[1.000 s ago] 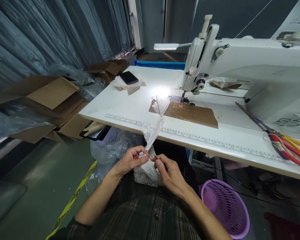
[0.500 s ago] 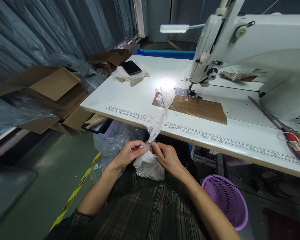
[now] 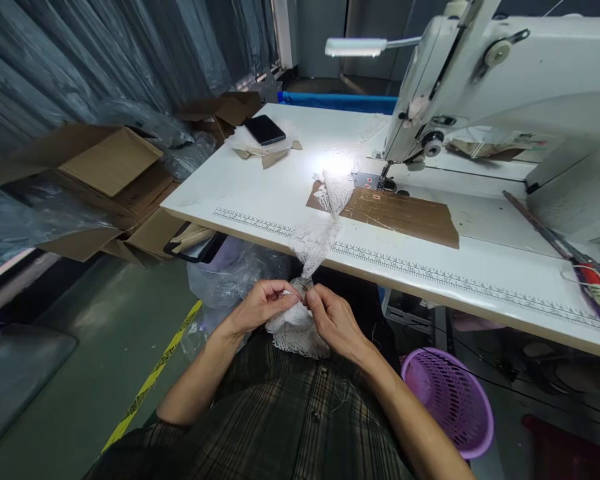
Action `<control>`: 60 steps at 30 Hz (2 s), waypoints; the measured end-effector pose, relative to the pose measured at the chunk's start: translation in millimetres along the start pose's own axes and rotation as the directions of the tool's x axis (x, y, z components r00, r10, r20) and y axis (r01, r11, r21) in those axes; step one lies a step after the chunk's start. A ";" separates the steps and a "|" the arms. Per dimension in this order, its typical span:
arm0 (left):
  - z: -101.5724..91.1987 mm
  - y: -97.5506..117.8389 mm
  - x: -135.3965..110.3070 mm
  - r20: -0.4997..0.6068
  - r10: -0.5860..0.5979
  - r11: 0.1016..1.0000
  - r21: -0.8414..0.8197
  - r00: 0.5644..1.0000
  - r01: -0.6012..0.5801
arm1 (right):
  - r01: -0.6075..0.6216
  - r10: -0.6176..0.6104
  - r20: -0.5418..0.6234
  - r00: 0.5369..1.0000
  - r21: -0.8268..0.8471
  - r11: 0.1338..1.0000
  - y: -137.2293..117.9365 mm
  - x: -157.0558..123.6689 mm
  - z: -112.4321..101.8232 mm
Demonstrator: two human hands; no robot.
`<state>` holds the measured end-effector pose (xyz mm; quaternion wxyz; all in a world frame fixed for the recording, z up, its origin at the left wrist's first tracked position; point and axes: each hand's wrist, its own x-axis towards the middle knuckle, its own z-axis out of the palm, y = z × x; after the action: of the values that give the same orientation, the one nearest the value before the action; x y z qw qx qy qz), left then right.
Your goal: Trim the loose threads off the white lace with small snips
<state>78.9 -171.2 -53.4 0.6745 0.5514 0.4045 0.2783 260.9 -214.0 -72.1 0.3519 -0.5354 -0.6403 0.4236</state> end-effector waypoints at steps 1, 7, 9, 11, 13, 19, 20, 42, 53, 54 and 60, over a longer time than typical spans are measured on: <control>0.8 -3.4 0.3 -0.001 -0.003 1.000 0.003 1.000 0.003 | -0.010 0.008 0.032 0.999 0.047 0.999 3.1 -3.1 1.1; 5.1 -35.2 10.6 -0.087 0.103 0.969 0.233 0.991 -0.081 | -0.095 0.100 0.054 0.993 -0.094 0.991 22.2 -25.3 1.8; 5.4 -38.4 15.3 -0.152 0.193 0.933 0.334 0.969 -0.133 | -0.107 0.100 -0.045 0.994 -0.210 0.972 23.2 -29.1 -2.7; 6.0 -33.4 19.4 -0.189 0.267 0.901 0.397 0.945 -0.175 | -0.091 0.062 -0.121 0.991 -0.259 0.962 19.3 -29.7 -9.0; 8.2 -22.6 22.2 -0.213 0.331 0.877 0.430 0.919 -0.216 | -0.058 0.017 -0.169 0.986 -0.242 0.969 11.5 -27.4 -15.4; 28.8 -1.7 15.3 -0.063 0.514 0.712 0.587 0.855 -0.385 | 0.058 -0.090 -0.311 0.946 -0.111 0.992 -14.3 -16.1 -23.7; 33.4 -2.9 11.9 0.020 0.533 0.654 0.625 0.846 -0.426 | 0.040 -0.080 -0.342 0.936 -0.121 0.992 -16.9 -14.6 -22.9; 14.7 -7.9 14.6 0.262 -0.003 0.944 -0.317 0.965 0.089 | 0.137 -0.141 0.092 0.986 0.043 0.990 -26.0 -42.3 -9.8; 6.7 -1.3 10.9 0.042 -0.020 0.997 -0.078 0.999 0.023 | -0.021 0.021 0.001 1.000 -0.100 0.995 -1.0 0.1 -20.7; 6.3 -1.2 10.9 0.043 -0.023 0.998 -0.061 0.999 0.026 | -0.009 0.009 -0.005 1.000 -0.110 0.994 -1.8 2.2 -19.5; 4.1 0.6 10.5 0.036 -0.020 0.999 -0.037 0.999 0.022 | -0.022 0.008 -0.107 0.994 -0.136 0.990 -4.6 -3.1 -14.0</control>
<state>87.9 -164.6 -55.1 0.6949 0.5392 0.3927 0.2688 272.4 -215.1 -62.3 0.3445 -0.5850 -0.6442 0.3522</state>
